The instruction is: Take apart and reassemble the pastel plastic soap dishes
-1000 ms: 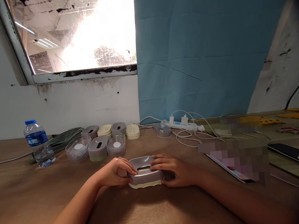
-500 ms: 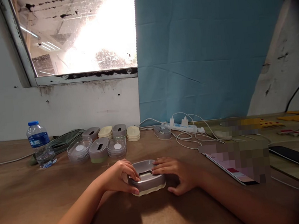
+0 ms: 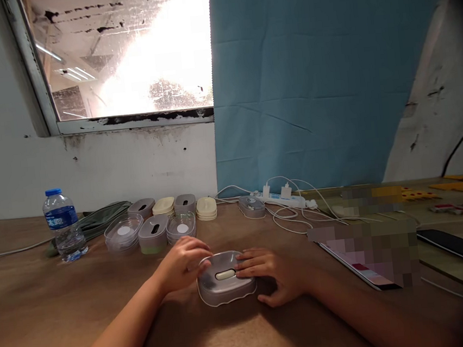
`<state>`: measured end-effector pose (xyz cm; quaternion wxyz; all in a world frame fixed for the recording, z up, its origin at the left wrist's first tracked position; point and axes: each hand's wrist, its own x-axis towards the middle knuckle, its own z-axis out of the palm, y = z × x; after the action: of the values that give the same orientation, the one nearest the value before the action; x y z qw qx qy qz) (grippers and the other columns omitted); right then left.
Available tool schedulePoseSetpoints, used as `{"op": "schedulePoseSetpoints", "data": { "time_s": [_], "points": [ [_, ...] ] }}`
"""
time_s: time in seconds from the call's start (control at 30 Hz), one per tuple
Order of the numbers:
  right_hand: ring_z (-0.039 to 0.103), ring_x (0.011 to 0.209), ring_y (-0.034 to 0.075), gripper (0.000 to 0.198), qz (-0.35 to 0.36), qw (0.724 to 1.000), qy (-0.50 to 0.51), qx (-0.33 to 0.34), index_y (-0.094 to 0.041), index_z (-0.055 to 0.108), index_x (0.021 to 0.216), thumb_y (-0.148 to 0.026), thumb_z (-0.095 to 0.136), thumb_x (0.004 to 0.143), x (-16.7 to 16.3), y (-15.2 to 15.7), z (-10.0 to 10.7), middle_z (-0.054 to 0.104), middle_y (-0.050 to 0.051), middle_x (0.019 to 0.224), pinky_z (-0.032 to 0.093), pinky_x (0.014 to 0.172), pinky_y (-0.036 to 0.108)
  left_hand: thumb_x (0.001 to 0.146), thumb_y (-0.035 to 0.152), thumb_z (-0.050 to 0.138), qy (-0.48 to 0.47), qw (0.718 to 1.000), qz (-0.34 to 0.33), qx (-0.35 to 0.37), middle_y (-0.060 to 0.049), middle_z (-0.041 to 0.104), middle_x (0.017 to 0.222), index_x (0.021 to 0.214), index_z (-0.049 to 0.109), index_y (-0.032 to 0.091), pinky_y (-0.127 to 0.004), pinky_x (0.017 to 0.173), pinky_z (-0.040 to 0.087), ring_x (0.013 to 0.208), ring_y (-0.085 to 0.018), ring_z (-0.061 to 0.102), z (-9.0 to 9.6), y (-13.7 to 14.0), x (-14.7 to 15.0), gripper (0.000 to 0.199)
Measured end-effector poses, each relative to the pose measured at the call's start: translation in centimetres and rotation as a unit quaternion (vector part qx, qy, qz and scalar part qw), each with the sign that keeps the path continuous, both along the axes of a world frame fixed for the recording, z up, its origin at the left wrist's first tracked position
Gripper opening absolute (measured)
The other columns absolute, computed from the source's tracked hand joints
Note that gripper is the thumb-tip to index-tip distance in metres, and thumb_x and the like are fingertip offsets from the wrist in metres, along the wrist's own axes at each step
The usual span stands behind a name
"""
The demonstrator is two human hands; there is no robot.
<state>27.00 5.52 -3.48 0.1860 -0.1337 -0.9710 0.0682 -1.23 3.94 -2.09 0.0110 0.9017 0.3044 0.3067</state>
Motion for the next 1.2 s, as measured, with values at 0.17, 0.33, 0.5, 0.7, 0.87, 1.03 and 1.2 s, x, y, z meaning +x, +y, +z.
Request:
{"op": "schedulePoseSetpoints", "data": {
  "time_s": [0.17,0.33,0.5,0.7,0.87,1.03,1.2],
  "points": [
    [0.052,0.113,0.025,0.054,-0.013,1.0,-0.001,0.004,-0.023,0.058,0.117,-0.023,0.064,0.063,-0.2,-0.2,0.3,0.062,0.006,0.115,0.034,0.101,0.042,0.085,0.018,0.041,0.012,0.972,0.219,0.088,-0.008,0.063,0.11,0.11,0.061,0.022,-0.044,0.096,0.033,0.105,-0.024,0.052,-1.4,3.1,-3.0,0.032],
    [0.052,0.112,0.025,0.052,-0.021,1.0,-0.001,0.003,-0.024,0.058,0.117,-0.023,0.063,0.065,-0.3,-0.3,0.3,0.062,0.005,0.114,0.033,0.101,0.042,0.086,0.02,0.041,0.042,0.963,0.254,0.082,-0.005,0.068,0.094,0.097,0.065,0.024,-0.042,0.093,0.034,0.095,-0.023,0.056,-2.2,4.3,-4.0,0.026],
    [0.053,0.11,0.024,0.049,-0.021,1.0,0.012,0.011,-0.023,0.06,0.114,-0.023,0.063,0.065,-0.3,-0.3,0.0,0.063,0.005,0.113,0.036,0.098,0.041,0.085,0.027,0.046,0.02,0.964,0.252,0.086,-0.004,0.067,0.091,0.09,0.065,0.023,-0.039,0.091,0.035,0.092,-0.023,0.056,-1.9,4.1,-3.7,0.02],
    [0.055,0.107,0.024,0.047,-0.012,0.999,0.029,0.02,-0.022,0.061,0.112,-0.023,0.063,0.065,-0.3,-0.1,-0.3,0.064,0.005,0.11,0.038,0.095,0.041,0.081,0.022,0.051,-0.045,0.961,0.262,0.076,-0.002,0.065,0.083,0.084,0.06,0.02,-0.039,0.089,0.035,0.082,-0.02,0.058,-1.6,3.6,-3.7,0.01],
    [0.054,0.108,0.022,0.046,-0.002,0.999,0.042,0.021,-0.021,0.06,0.111,-0.022,0.063,0.065,-0.3,0.0,-0.5,0.064,0.005,0.109,0.039,0.096,0.038,0.082,0.017,0.046,-0.047,0.961,0.246,0.113,-0.002,0.064,0.083,0.085,0.055,0.02,-0.037,0.089,0.034,0.081,-0.018,0.057,-1.4,3.3,-3.7,0.01],
    [0.054,0.107,0.022,0.045,0.0,0.999,0.03,0.037,-0.021,0.06,0.111,-0.022,0.061,0.066,-0.4,0.1,-0.4,0.064,0.006,0.108,0.037,0.097,0.037,0.082,0.023,0.053,-0.163,0.944,0.229,0.172,0.0,0.063,0.081,0.084,0.054,0.02,-0.036,0.088,0.036,0.08,-0.017,0.058,-0.9,2.4,-2.7,0.004],
    [0.04,0.122,0.027,0.068,-0.013,0.996,0.006,0.093,-0.016,0.036,0.134,-0.031,0.057,0.07,-0.3,-0.2,-0.7,0.037,0.014,0.138,0.033,0.1,0.041,0.076,0.026,0.064,-0.413,0.904,0.111,0.013,0.002,0.059,0.08,0.083,0.046,0.021,-0.027,0.074,0.044,0.078,-0.013,0.057,0.6,0.5,-0.6,0.019]
  ]
}}
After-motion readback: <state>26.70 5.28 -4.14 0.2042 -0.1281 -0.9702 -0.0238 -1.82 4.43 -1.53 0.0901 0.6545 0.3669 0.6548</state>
